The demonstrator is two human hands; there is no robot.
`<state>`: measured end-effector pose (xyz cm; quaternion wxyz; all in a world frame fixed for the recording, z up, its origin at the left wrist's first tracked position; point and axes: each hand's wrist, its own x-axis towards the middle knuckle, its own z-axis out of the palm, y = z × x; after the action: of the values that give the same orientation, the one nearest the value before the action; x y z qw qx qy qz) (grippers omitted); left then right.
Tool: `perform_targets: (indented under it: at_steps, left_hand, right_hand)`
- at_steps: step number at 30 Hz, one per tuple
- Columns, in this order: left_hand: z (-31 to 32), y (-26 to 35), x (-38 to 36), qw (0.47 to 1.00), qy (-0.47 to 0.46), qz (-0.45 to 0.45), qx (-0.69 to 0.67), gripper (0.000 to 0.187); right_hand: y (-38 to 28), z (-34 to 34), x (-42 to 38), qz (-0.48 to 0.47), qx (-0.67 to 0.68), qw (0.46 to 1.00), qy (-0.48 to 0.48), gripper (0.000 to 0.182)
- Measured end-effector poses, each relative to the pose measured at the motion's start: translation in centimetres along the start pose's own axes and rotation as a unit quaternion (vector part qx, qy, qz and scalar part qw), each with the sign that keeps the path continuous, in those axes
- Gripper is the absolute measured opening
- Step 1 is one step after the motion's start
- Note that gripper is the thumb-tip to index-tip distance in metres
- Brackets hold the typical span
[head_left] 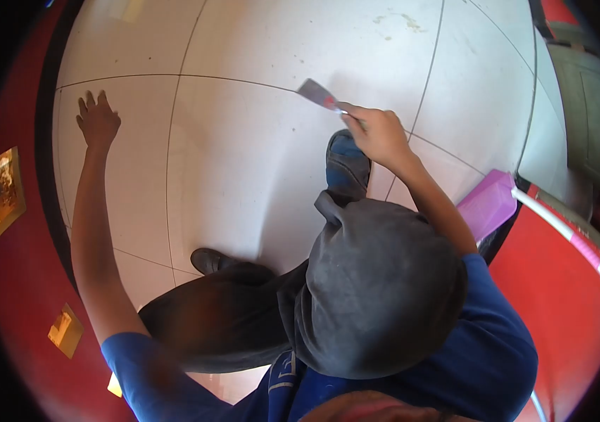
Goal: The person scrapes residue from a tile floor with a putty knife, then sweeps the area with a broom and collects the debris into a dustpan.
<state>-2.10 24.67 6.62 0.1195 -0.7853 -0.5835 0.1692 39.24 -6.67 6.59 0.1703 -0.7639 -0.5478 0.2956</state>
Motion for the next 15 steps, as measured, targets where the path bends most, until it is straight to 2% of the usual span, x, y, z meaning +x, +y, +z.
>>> perform_targets:
  at_steps: [2, 3, 4, 5, 6, 7, 8, 9, 10, 11, 12, 15]
  left_hand:
    - [4.7, -1.1, 2.0, 0.988, 0.040, -0.074, 0.126, 0.084]
    - [7.0, 0.1, 2.5, 0.990, 0.061, -0.002, -0.126, 0.066]
    - [4.0, 6.3, 1.6, 0.991, 0.020, -0.004, -0.135, 0.038]
    - [4.7, 12.0, 0.4, 0.973, 0.110, 0.101, -0.176, 0.018]
    - [2.3, 19.2, -1.4, 0.961, 0.027, 0.104, -0.255, 0.017]
    - [4.0, 25.8, -2.7, 0.896, 0.146, 0.258, -0.329, 0.018]
    - [2.4, 26.1, -2.4, 0.911, -0.055, 0.271, -0.306, 0.024]
    - [0.7, 32.1, -5.6, 0.898, 0.060, 0.271, -0.342, 0.048]
    - [-0.5, 36.8, -7.0, 0.879, 0.006, 0.340, -0.333, 0.064]
    - [-0.9, 41.0, -8.2, 0.860, 0.024, 0.373, -0.348, 0.065]
    - [-0.6, 43.4, -8.9, 0.837, 0.041, 0.410, -0.361, 0.066]
    - [1.1, 41.0, -7.6, 0.871, 0.037, 0.352, -0.341, 0.064]
  right_hand:
    - [3.4, -1.1, 0.9, 0.025, 0.025, 0.998, 0.055, 0.027]
    - [4.6, -1.8, 1.7, 0.058, 0.055, 0.995, 0.059, 0.028]
    - [5.4, -2.1, 2.2, 0.097, 0.082, 0.990, 0.055, 0.029]
    - [6.0, -2.1, 2.7, 0.091, 0.085, 0.991, 0.040, 0.029]
    - [6.7, -2.3, 3.4, 0.109, 0.098, 0.988, 0.054, 0.029]
    - [7.5, -2.6, 4.3, 0.125, 0.105, 0.984, 0.069, 0.029]
    - [8.3, -2.7, 4.5, 0.117, 0.100, 0.986, 0.062, 0.029]
    - [8.9, -2.5, 4.5, 0.138, 0.100, 0.983, 0.073, 0.030]
    - [9.6, -2.8, 5.3, 0.147, 0.094, 0.982, 0.075, 0.030]
    - [9.8, -3.3, 5.8, 0.131, 0.085, 0.986, 0.053, 0.030]
    - [9.9, -3.9, 5.8, 0.133, 0.095, 0.985, 0.061, 0.030]
    - [11.8, -5.7, 6.2, 0.127, 0.109, 0.983, 0.076, 0.031]
